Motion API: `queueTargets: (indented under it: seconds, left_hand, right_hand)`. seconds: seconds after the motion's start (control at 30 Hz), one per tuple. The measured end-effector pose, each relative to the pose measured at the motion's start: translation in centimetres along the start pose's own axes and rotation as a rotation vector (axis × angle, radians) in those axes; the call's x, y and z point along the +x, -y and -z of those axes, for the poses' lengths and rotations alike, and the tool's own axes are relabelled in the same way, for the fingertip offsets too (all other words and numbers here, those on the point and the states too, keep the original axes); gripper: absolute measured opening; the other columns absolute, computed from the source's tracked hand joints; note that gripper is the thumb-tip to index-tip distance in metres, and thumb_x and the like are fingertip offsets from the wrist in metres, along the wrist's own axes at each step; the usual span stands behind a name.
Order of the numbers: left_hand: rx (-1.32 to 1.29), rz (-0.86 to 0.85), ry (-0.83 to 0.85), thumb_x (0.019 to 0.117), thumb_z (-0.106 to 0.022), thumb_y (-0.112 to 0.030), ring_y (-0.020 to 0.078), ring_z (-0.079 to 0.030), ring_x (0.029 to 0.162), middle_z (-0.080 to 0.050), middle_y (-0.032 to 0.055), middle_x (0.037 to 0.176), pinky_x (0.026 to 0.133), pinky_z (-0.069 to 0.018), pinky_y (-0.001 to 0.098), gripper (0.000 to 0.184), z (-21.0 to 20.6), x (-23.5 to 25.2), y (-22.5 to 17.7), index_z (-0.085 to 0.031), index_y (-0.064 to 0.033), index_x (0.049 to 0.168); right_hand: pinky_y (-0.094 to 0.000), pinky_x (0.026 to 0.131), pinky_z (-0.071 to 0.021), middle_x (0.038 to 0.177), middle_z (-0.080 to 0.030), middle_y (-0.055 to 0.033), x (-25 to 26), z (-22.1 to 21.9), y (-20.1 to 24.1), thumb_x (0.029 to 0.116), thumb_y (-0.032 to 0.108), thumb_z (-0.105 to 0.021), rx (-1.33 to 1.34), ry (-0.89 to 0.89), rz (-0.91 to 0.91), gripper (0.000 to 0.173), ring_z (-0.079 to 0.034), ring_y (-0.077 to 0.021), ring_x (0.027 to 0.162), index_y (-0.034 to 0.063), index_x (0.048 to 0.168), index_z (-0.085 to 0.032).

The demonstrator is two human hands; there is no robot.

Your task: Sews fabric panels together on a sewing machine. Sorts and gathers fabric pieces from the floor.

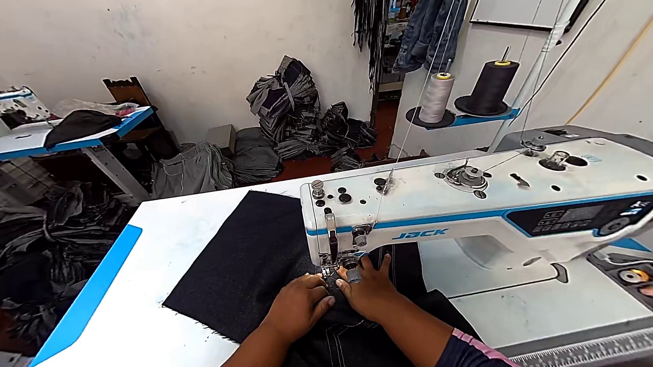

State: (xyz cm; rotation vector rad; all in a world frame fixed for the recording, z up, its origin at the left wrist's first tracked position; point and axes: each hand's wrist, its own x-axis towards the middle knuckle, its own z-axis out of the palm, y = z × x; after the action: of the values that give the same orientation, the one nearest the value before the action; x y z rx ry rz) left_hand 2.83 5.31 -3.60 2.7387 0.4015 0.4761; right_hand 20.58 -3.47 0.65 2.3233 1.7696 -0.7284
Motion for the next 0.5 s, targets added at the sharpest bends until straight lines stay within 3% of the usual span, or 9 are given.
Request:
queueTargets:
  seconds: [0.07, 0.1, 0.13, 0.17, 0.23, 0.3, 0.37, 0.43, 0.5]
  left_hand:
    - [0.018, 0.1, 0.115, 0.1069, -0.037, -0.051, 0.0306, -0.058, 0.135, -0.069, 0.0139, 0.132, 0.119, -0.0375, 0.0495, 0.063, 0.7, -0.2, -1.2, -0.075, -0.002, 0.11]
    - [0.043, 0.179, 0.202, 0.1032, -0.036, -0.062, 0.0318, -0.048, 0.144, -0.063, 0.014, 0.142, 0.124, -0.0257, 0.0551, 0.072, 1.3, -0.4, -2.7, -0.07, -0.0024, 0.124]
    - [0.078, 0.238, 0.27, 0.0962, -0.04, -0.073, 0.0342, -0.039, 0.15, -0.055, 0.0134, 0.151, 0.125, -0.015, 0.0622, 0.083, 1.7, -0.9, -4.9, -0.063, -0.0041, 0.137]
    - [0.099, 0.221, 0.257, 0.0881, -0.05, -0.078, 0.0384, -0.036, 0.151, -0.054, 0.0132, 0.153, 0.121, -0.0147, 0.0701, 0.09, 1.6, -1.9, -7.4, -0.061, -0.0056, 0.141]
    - [0.044, 0.092, 0.251, 0.0836, -0.076, -0.056, 0.0455, -0.039, 0.147, -0.058, 0.0144, 0.148, 0.113, -0.0218, 0.0788, 0.066, 0.6, -4.3, -11.0, -0.069, -0.0055, 0.127]
    - [0.075, -0.11, 0.222, 0.085, -0.08, -0.03, 0.0484, -0.051, 0.136, -0.067, 0.0167, 0.133, 0.104, -0.0368, 0.0778, 0.033, -0.5, -7.0, -10.0, -0.074, -0.0061, 0.107]
    - [0.114, -0.289, 0.188, 0.0855, -0.077, -0.01, 0.0433, -0.061, 0.127, -0.073, 0.0143, 0.116, 0.101, -0.0474, 0.0696, 0.011, 0.3, -8.5, -6.3, -0.073, -0.0074, 0.095]
    - [0.137, -0.273, 0.233, 0.0865, -0.068, 0.005, 0.0403, -0.062, 0.126, -0.073, 0.017, 0.115, 0.107, -0.0456, 0.065, 0.011, 3.6, -9.5, -1.4, -0.072, -0.0014, 0.094]
    - [0.204, -0.081, 0.324, 0.0878, -0.062, 0.013, 0.0418, -0.057, 0.133, -0.071, 0.0205, 0.124, 0.113, -0.0382, 0.066, 0.021, 7.9, -10.2, 3.0, -0.074, 0.0031, 0.101]
  right_hand:
    - [-0.0817, 0.112, 0.0027, 0.172, -0.018, -0.0056, 0.1, -0.1, 0.0, 0.1121, 0.044, -0.018, 0.002, -0.004, -0.003, 0.056, -0.001, -0.0399, 0.159, 0.0226, 0.163, -0.029]
    - [-0.0814, 0.112, 0.0029, 0.172, -0.019, -0.0053, 0.0, -0.2, 0.0, 0.1121, 0.044, -0.018, 0.007, -0.009, -0.003, 0.056, -0.001, -0.0394, 0.159, 0.0228, 0.163, -0.03]
    - [-0.0812, 0.112, 0.0026, 0.172, -0.02, -0.005, 0.0, -0.2, 0.0, 0.112, 0.045, -0.018, 0.011, -0.008, -0.003, 0.057, -0.001, -0.0388, 0.159, 0.0229, 0.163, -0.03]
    - [-0.0811, 0.113, 0.0011, 0.171, -0.021, -0.0057, 0.0, 0.1, -0.1, 0.112, 0.045, -0.019, 0.015, -0.009, -0.001, 0.057, -0.003, -0.0386, 0.159, 0.0221, 0.162, -0.031]
    - [-0.0797, 0.114, -0.0055, 0.169, -0.027, -0.0082, -0.1, 1.1, -0.4, 0.1117, 0.046, -0.023, 0.026, -0.003, 0.005, 0.057, -0.009, -0.0383, 0.158, 0.0191, 0.16, -0.037]
    - [-0.0756, 0.114, -0.0179, 0.163, -0.038, -0.009, -0.6, 1.9, -0.5, 0.111, 0.042, -0.035, 0.038, -0.001, 0.009, 0.051, -0.021, -0.0379, 0.155, 0.0183, 0.155, -0.046]
    - [-0.0701, 0.108, -0.0316, 0.161, -0.042, -0.0089, -1.3, 2.7, -0.6, 0.1089, 0.037, -0.046, -0.03, 0.015, -0.004, 0.048, -0.032, -0.0383, 0.15, 0.0217, 0.154, -0.047]
    - [-0.0652, 0.104, -0.0401, 0.162, -0.038, -0.0103, -1.9, 2.3, -0.7, 0.1071, 0.041, -0.049, -0.142, 0.007, -0.001, 0.055, -0.036, -0.0395, 0.147, 0.0244, 0.158, -0.041]
    - [-0.0704, 0.11, -0.0279, 0.166, -0.03, -0.0146, -3.1, -0.7, -0.6, 0.1076, 0.051, -0.04, -0.169, -0.074, 0.034, 0.063, -0.03, -0.0422, 0.149, 0.0204, 0.162, -0.033]
